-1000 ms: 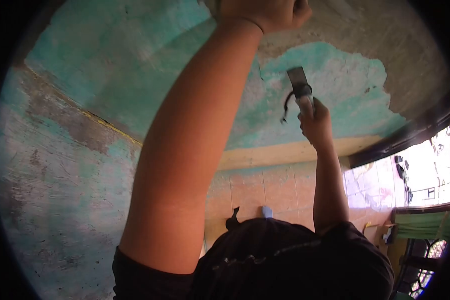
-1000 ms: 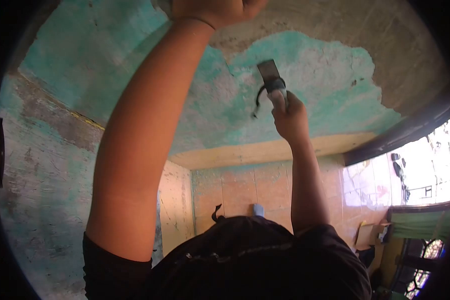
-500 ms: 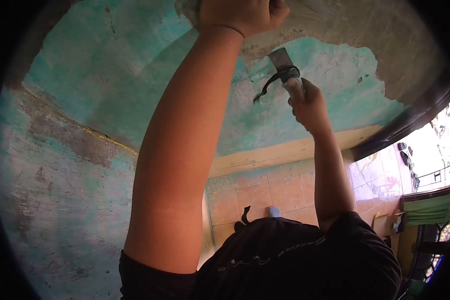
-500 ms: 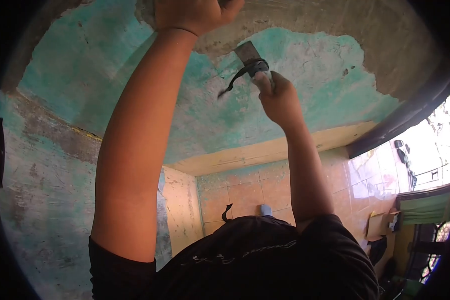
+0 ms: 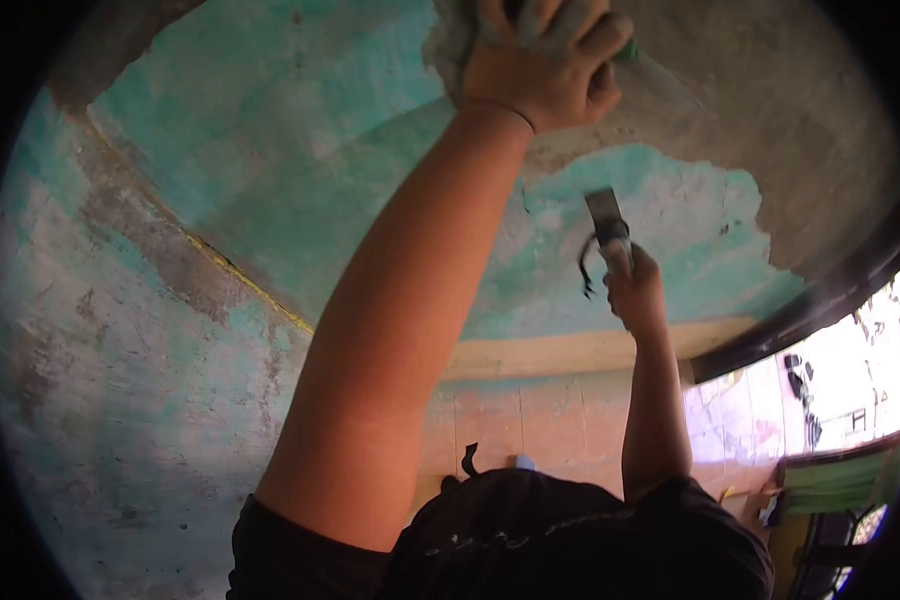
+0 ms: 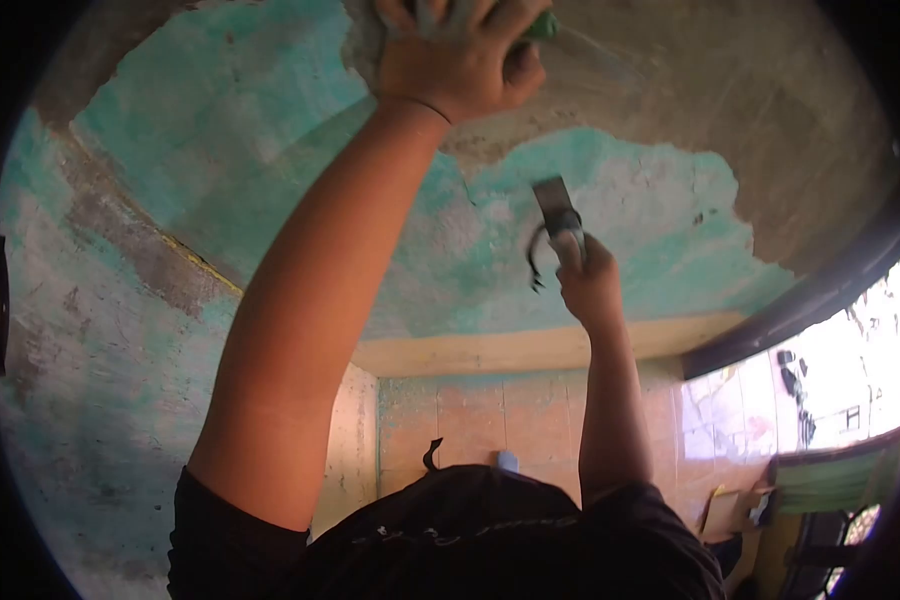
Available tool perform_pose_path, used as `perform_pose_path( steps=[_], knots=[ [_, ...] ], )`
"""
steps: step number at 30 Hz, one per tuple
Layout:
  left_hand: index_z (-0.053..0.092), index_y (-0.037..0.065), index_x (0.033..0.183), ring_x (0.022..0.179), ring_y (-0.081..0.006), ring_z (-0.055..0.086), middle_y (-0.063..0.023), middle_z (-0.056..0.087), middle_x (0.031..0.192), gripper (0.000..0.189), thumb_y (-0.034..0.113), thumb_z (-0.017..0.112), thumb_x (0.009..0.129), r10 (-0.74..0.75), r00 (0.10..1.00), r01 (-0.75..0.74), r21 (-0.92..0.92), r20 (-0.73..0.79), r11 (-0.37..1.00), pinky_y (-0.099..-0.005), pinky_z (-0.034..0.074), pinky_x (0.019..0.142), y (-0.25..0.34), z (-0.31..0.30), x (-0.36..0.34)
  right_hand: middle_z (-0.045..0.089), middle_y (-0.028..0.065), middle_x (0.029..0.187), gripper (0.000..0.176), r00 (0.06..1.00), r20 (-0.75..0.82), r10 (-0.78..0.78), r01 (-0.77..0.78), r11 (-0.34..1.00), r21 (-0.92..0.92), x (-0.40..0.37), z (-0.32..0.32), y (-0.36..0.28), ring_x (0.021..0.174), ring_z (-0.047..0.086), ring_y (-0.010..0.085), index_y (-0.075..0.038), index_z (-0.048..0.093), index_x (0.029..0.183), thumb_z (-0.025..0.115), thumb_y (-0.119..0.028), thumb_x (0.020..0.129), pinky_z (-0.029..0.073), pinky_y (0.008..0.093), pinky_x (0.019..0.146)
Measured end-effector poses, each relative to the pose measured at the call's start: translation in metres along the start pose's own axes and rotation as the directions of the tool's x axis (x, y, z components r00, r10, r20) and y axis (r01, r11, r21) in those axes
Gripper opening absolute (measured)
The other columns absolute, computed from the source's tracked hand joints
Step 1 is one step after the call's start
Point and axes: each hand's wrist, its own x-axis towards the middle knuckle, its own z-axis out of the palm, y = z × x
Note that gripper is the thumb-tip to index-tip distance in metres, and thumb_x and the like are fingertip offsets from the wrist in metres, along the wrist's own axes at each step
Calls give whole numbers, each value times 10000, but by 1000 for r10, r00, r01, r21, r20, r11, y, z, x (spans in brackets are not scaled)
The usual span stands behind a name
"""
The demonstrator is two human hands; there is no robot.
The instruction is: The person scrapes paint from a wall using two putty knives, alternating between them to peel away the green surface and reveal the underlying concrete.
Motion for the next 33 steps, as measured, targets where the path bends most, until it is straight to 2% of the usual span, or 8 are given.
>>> perform_pose_path(
  steps=[3,9,12,20,23,25,30,33],
  knots=[
    [522,185,1051,1070,-220,422,-25,481,1070,366,284,586,704,1,999,-1,25,-36,1000,-544,194,979,-3,1,2,502,73,541,378,983,-39,-179,181,983,42,5,13,-10,505,474,125,14,604,835,507,-341,921,406,312,500],
    [525,177,1052,1076,-220,429,-31,487,1082,353,291,576,722,25,992,-28,-24,-120,999,-542,203,983,-2,3,0,495,47,543,383,999,32,-41,40,999,31,1,9,-9,507,471,110,24,591,830,509,-339,922,394,304,488],
    [525,177,1055,1083,-220,433,-32,490,1090,349,287,571,726,-23,998,22,24,57,999,-538,204,983,-2,1,-1,475,41,534,373,996,55,70,-70,998,3,0,1,-5,495,466,107,13,600,830,518,-339,921,383,295,475],
    [515,180,1045,1092,-219,420,-33,482,1096,343,283,567,722,27,989,-35,-51,-147,998,-539,200,978,-3,6,-2,484,48,542,377,985,5,-173,173,985,-11,3,4,-14,496,458,120,8,609,867,520,-355,917,384,293,480],
    [510,185,1021,1073,-216,422,-31,477,1084,319,280,562,722,15,996,-17,-17,-89,1000,-537,198,976,-5,4,-3,483,29,552,394,990,65,128,-132,989,59,-3,-3,-11,512,457,103,15,610,881,531,-369,907,380,279,480],
    [506,189,1010,1069,-220,427,-31,476,1071,306,275,560,721,9,990,-8,1,-140,1000,-544,200,978,-2,8,-1,477,17,545,386,996,32,-89,86,993,87,2,9,-23,520,452,96,13,603,865,539,-365,904,374,282,477],
    [493,187,1033,1070,-217,431,-28,476,1075,321,273,554,730,15,992,-19,-26,-123,999,-545,216,975,-1,5,-1,429,-46,544,313,992,50,-114,112,992,54,1,12,-19,415,365,27,-47,575,870,496,-346,922,277,211,356],
    [487,188,1049,1091,-214,430,-27,476,1085,328,292,550,744,-7,1000,6,37,4,999,-542,206,984,-6,-2,-3,479,16,551,364,999,45,19,-19,1000,-8,-2,1,-17,498,437,99,8,611,843,509,-332,926,362,281,466]
  ],
)
